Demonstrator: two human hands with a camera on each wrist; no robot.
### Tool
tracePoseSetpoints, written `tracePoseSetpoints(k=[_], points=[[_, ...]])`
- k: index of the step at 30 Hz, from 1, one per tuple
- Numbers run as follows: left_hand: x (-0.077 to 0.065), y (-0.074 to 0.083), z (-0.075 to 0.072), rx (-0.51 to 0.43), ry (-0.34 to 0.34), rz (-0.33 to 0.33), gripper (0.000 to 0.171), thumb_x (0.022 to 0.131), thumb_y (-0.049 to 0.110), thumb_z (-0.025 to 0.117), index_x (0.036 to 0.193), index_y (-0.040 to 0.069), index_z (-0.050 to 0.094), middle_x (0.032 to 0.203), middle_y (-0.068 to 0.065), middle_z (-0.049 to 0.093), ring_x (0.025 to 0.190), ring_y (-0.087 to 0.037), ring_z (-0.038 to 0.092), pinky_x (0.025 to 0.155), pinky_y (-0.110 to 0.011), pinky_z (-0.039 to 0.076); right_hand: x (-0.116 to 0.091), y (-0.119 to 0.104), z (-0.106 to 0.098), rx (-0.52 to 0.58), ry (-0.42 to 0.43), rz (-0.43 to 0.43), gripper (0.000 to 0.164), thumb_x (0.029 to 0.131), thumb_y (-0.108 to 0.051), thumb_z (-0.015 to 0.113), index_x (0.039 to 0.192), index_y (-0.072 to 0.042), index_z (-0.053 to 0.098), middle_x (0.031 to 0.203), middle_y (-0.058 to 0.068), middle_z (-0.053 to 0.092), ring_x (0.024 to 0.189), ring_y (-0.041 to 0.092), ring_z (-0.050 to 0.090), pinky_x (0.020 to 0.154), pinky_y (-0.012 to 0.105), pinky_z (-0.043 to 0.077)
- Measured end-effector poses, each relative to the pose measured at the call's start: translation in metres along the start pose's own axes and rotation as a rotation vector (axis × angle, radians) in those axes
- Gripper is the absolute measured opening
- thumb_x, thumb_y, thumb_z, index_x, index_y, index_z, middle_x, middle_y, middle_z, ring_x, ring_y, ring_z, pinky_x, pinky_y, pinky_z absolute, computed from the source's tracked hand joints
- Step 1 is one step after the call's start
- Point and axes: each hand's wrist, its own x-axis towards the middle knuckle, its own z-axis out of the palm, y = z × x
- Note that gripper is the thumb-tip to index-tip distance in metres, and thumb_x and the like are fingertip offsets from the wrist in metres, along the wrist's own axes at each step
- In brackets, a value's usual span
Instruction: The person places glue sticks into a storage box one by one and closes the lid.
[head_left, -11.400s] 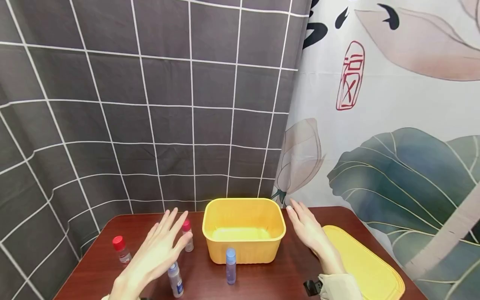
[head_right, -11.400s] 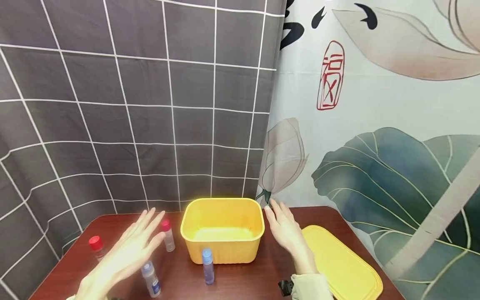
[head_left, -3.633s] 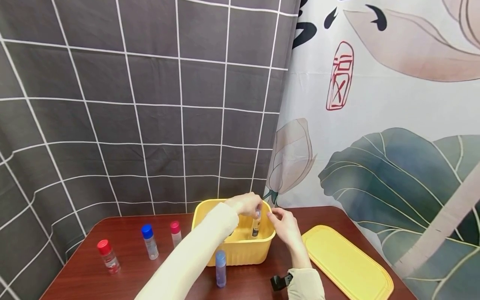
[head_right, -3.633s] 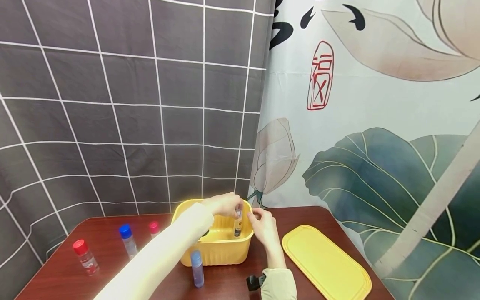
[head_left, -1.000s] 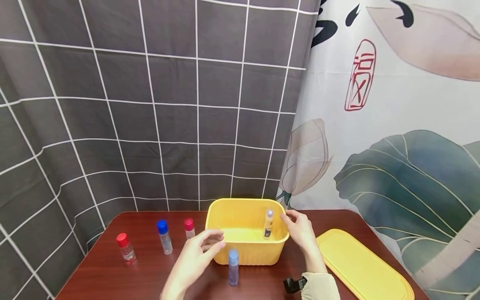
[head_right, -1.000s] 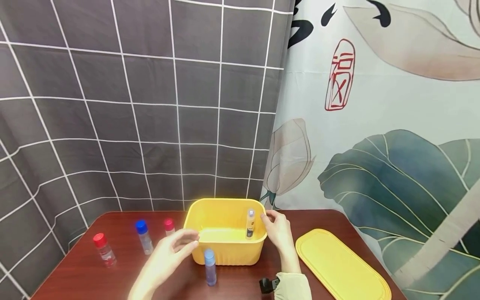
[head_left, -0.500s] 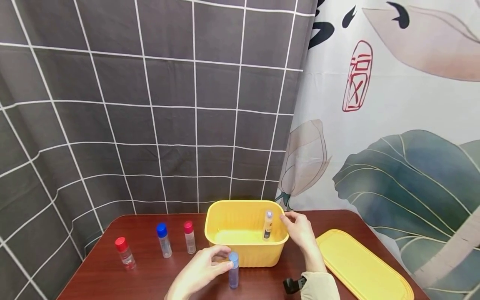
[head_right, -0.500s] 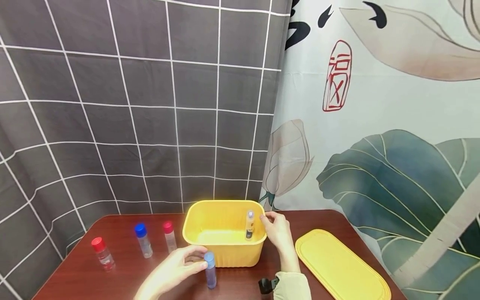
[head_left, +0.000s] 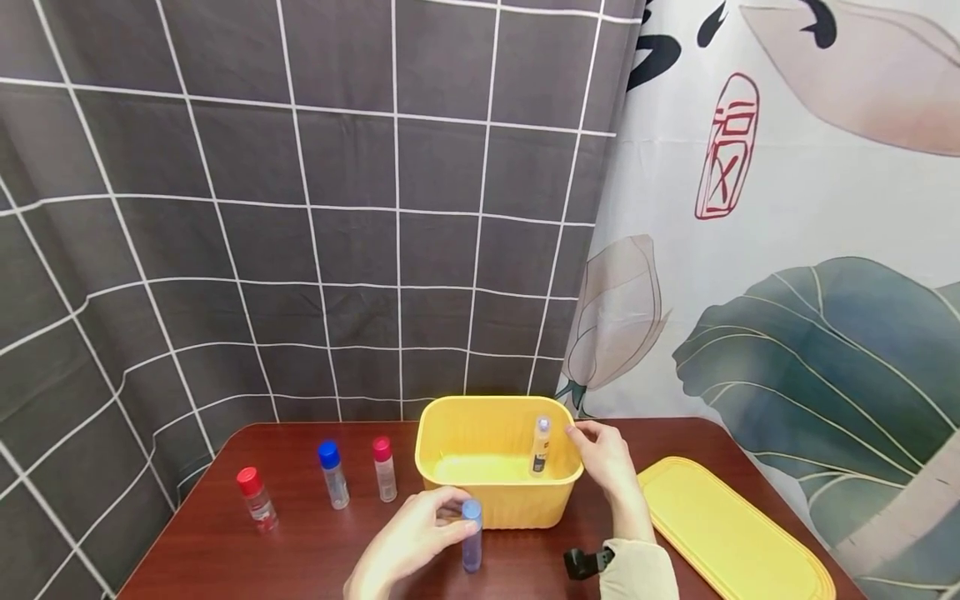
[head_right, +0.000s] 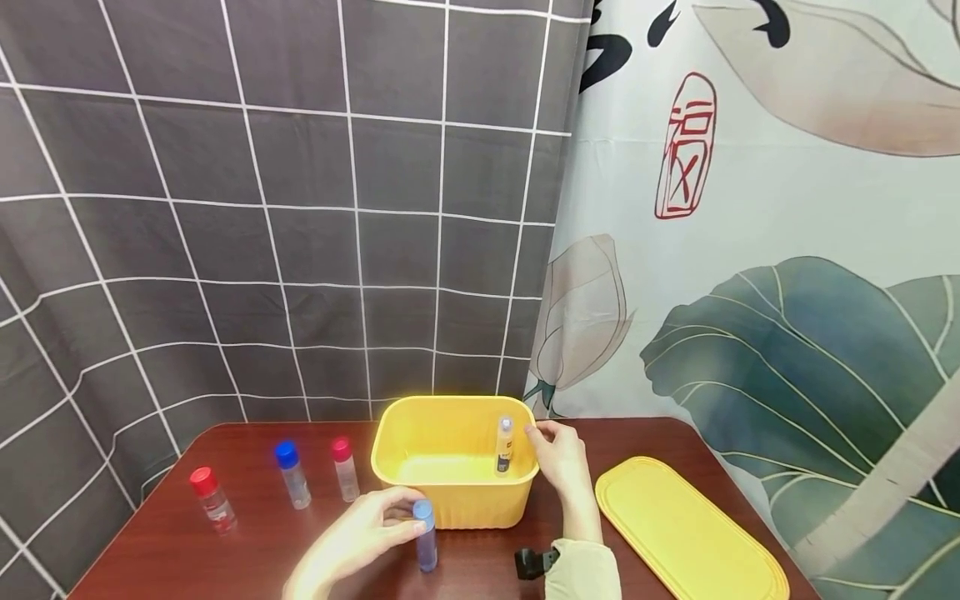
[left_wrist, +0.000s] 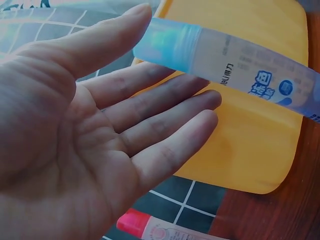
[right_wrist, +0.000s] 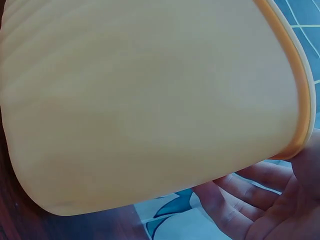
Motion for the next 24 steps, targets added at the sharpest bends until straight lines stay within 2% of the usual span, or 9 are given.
tracePoseSetpoints(k=[4, 10, 16, 24], points=[[0.0016, -0.0007, 0.0019, 0.024, 0.011, 0.01, 0.018, 0.091, 0.022, 0.071, 0.105, 0.01, 0.068, 0.095, 0.005, 0.068, 0.091, -0.014, 0.067, 0.083, -0.03, 0.054, -0.0006, 0.0005, 0.0007, -0.001, 0.005, -0.005, 0.033, 0.098, -0.023, 0.06, 0.117, 0.004, 0.066, 0.112, 0.021, 0.066, 0.096, 0.03, 0.065, 0.086, 0.047, 0.053], [0.0029, -0.0009, 0.0019, 0.041, 0.026, 0.005, 0.017, 0.089, 0.021, 0.073, 0.103, 0.011, 0.068, 0.092, 0.006, 0.068, 0.088, -0.013, 0.067, 0.081, -0.032, 0.055, 0.0023, 0.0004, 0.0023, -0.039, 0.025, -0.049, 0.03, 0.097, -0.02, 0.06, 0.115, 0.003, 0.068, 0.112, 0.021, 0.066, 0.095, 0.03, 0.065, 0.083, 0.046, 0.054], [0.0036, 0.0008, 0.0029, 0.064, 0.034, 0.021, 0.014, 0.089, 0.021, 0.073, 0.099, 0.012, 0.068, 0.089, 0.007, 0.067, 0.087, -0.011, 0.067, 0.08, -0.027, 0.054, 0.0031, 0.0014, 0.0012, -0.054, 0.018, -0.055, 0.031, 0.097, -0.021, 0.06, 0.115, 0.003, 0.067, 0.112, 0.021, 0.066, 0.095, 0.03, 0.065, 0.083, 0.046, 0.054], [0.0037, 0.0015, 0.0034, 0.077, 0.034, 0.005, 0.015, 0.088, 0.02, 0.074, 0.099, 0.012, 0.068, 0.089, 0.007, 0.067, 0.087, -0.012, 0.067, 0.082, -0.033, 0.055, 0.0029, 0.001, 0.0015, -0.059, 0.02, -0.07, 0.031, 0.097, -0.021, 0.06, 0.115, 0.003, 0.068, 0.109, 0.019, 0.067, 0.092, 0.028, 0.065, 0.081, 0.045, 0.055]])
